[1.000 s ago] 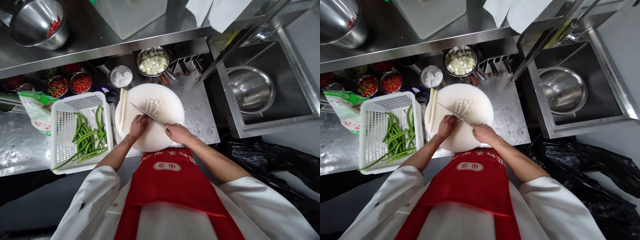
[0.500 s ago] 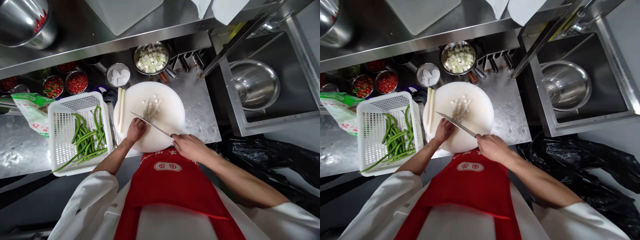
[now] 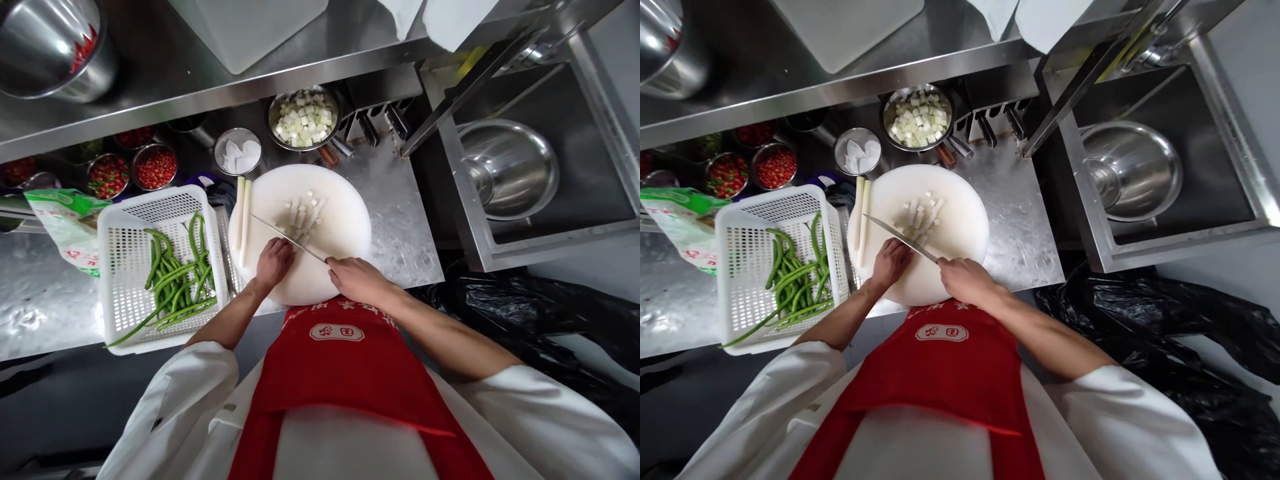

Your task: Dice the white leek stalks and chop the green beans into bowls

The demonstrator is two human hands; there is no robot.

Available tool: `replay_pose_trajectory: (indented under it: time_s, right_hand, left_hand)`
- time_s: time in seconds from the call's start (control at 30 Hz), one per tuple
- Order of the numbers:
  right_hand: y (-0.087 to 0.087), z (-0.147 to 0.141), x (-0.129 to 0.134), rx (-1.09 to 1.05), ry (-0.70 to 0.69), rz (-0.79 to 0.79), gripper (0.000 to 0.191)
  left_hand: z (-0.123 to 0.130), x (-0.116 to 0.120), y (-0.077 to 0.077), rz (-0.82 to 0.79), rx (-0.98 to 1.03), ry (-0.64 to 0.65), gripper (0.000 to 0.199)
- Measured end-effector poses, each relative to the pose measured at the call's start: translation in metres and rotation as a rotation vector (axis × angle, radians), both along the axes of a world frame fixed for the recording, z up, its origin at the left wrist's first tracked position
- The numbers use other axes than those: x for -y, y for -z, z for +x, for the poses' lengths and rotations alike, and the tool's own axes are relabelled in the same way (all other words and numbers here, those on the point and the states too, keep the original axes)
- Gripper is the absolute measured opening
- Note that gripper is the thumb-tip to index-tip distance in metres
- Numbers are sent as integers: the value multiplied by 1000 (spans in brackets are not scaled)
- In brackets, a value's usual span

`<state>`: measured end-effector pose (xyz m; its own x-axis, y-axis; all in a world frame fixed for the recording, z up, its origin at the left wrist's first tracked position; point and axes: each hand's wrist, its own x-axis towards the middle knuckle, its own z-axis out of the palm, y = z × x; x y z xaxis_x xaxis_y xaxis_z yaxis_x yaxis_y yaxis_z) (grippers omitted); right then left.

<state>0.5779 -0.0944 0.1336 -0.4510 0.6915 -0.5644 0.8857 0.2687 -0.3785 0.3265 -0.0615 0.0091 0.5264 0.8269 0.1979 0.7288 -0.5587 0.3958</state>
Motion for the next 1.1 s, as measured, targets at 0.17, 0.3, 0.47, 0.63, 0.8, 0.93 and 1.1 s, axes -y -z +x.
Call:
replay_pose_trajectory:
  time_s: [0.17, 0.3, 0.47, 0.63, 0.8, 0.93, 1.1]
  right_hand:
    - [-30, 31, 25, 14, 21, -104, 26]
    - [-41, 32, 25, 34, 27, -151, 26]
    - [-52, 30, 26, 53, 31, -175, 26]
    - [-31, 16, 24, 72, 20, -167, 26]
    - [16, -8, 12, 36, 17, -98, 30]
    - [26, -11, 9, 26, 25, -69, 30]
    - [21, -9, 10, 32, 30, -35, 29]
  left_hand:
    - [2, 3, 2, 5, 22, -25, 16]
    - [4, 6, 1, 3, 30, -59, 15]
    - [6, 7, -2, 45, 46, -68, 14]
    - [7, 8, 1, 56, 46, -94, 16]
    - [7, 7, -3, 24, 25, -99, 16]
    - [-3, 7, -15, -16, 10, -42, 17]
    - [-20, 14, -14, -50, 32, -17, 13]
